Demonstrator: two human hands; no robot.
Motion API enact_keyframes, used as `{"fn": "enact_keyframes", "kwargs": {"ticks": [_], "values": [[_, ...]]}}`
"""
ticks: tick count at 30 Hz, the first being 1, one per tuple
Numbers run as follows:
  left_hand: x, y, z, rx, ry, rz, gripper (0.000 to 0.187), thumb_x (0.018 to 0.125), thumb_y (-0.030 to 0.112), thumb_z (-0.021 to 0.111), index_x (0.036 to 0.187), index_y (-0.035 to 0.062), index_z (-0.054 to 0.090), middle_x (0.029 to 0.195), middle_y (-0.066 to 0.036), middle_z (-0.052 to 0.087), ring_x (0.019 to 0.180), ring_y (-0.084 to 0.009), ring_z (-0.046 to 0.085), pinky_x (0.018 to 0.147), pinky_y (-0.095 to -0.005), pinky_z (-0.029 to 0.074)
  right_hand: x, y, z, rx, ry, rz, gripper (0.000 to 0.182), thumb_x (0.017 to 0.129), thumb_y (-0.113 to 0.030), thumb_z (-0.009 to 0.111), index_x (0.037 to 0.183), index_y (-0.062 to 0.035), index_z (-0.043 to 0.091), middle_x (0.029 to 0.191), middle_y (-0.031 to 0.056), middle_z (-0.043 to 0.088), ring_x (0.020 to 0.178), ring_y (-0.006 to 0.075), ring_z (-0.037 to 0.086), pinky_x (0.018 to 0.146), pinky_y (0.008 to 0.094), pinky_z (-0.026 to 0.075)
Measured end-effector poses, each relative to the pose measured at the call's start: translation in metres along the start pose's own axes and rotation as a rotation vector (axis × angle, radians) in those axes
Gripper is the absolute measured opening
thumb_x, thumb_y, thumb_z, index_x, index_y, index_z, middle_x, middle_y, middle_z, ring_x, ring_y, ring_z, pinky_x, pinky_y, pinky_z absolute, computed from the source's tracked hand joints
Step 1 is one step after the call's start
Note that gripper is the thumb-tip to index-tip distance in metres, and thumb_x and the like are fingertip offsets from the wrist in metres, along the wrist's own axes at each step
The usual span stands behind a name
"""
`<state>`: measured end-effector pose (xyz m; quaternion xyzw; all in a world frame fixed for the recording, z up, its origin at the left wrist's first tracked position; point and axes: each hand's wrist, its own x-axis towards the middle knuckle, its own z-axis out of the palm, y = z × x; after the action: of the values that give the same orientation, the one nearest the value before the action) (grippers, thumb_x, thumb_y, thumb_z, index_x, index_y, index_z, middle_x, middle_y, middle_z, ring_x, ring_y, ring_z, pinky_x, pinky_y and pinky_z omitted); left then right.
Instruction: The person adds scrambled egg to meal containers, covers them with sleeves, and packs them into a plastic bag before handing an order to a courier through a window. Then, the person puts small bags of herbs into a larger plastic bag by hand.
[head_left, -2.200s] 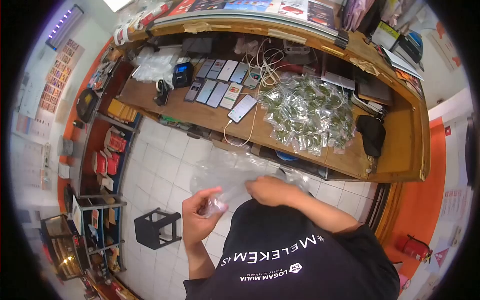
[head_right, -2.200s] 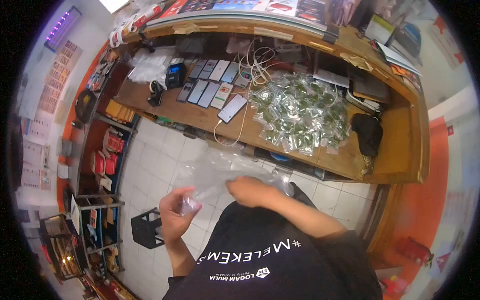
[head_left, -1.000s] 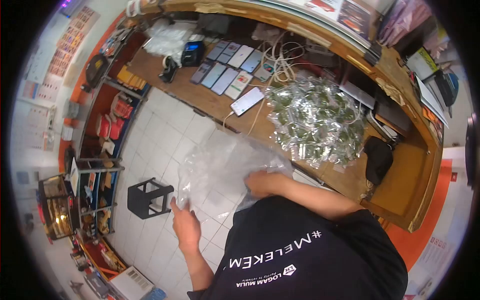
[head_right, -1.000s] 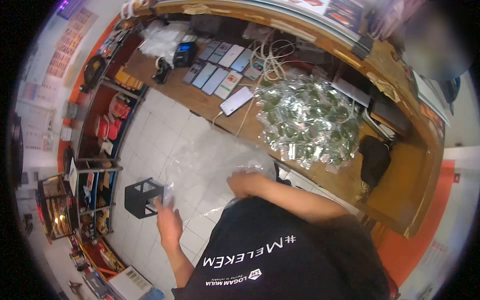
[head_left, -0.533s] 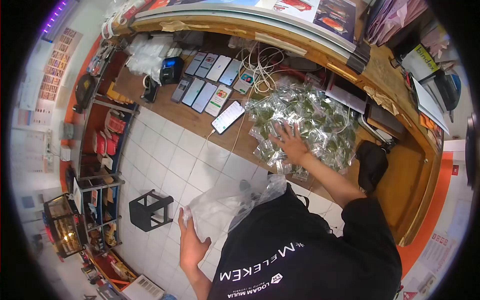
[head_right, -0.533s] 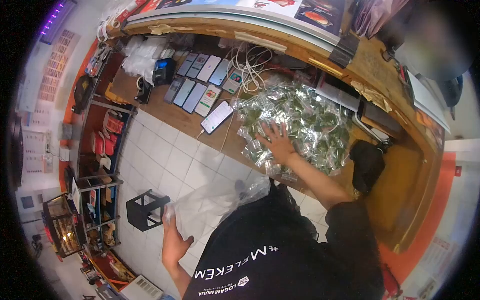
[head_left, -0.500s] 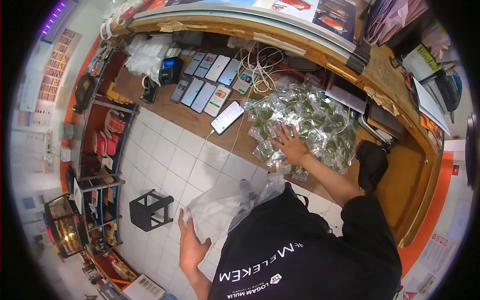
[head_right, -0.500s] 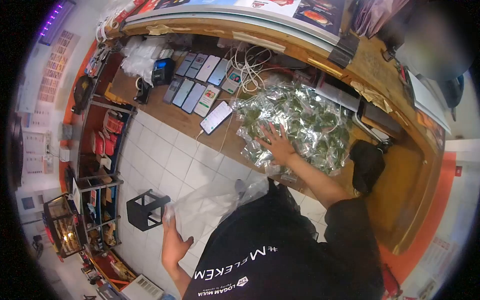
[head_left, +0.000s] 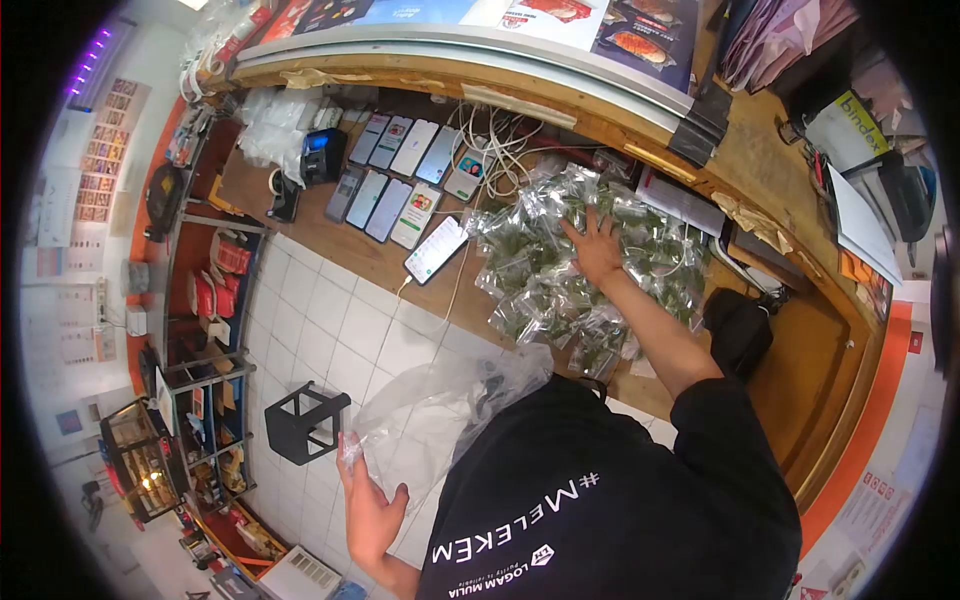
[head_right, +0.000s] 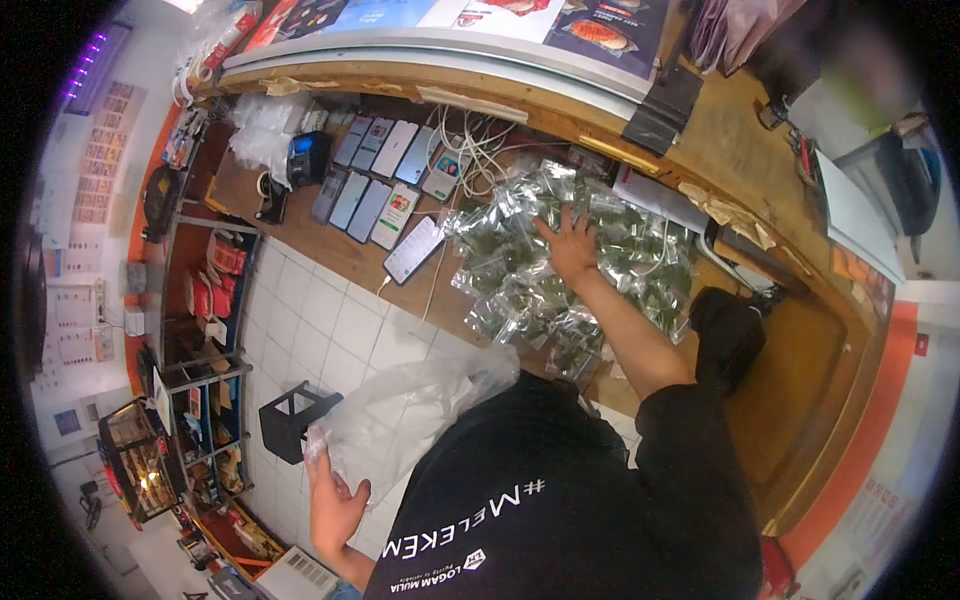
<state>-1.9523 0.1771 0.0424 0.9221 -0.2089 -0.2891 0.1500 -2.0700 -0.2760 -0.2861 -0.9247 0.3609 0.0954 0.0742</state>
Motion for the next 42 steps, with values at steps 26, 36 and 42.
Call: {"fn": "enact_keyframes", "kwargs": {"ticks": [26,36,42], "values": [[0.098,0.215,0.04,0.029,-0.186,0.844,0.09,0.082,0.01,0.07,0.155,-0.0095,0.022,0.156,-0.032,0.032,0.132,-0.042,0.049,0.111,-0.0426,0.041,-0.131,0.114,-0.181,1.685,-0.152,0.016,0.08,0.075,0.005,0.08,0.147,0.0006,0.045,0.137,0.0142,0.061,0.116,0.0244,0.064,0.097,0.0403,0.053],[0.062,0.23,0.043,-0.194,-0.549,0.747,0.104,0.078,-0.004,0.067,0.16,-0.006,0.004,0.112,-0.011,0.054,0.063,-0.0115,0.049,0.053,-0.0254,0.042,-0.138,0.002,-0.135,1.73,-0.192,-0.675,0.063,0.084,-0.021,0.075,0.14,0.0001,0.056,0.144,0.0187,0.056,0.136,0.0305,0.051,0.114,0.0407,0.04],[0.042,0.207,0.007,-0.308,-0.193,0.621,0.079,0.079,-0.006,0.062,0.151,-0.0059,0.028,0.073,-0.003,0.051,0.062,-0.0125,0.05,0.056,-0.029,0.049,-0.094,-0.071,-0.181,1.495,-0.652,0.291,0.06,0.1,-0.043,0.06,0.144,-0.002,0.052,0.147,0.0191,0.053,0.141,0.0305,0.045,0.116,0.0395,0.036]]}}
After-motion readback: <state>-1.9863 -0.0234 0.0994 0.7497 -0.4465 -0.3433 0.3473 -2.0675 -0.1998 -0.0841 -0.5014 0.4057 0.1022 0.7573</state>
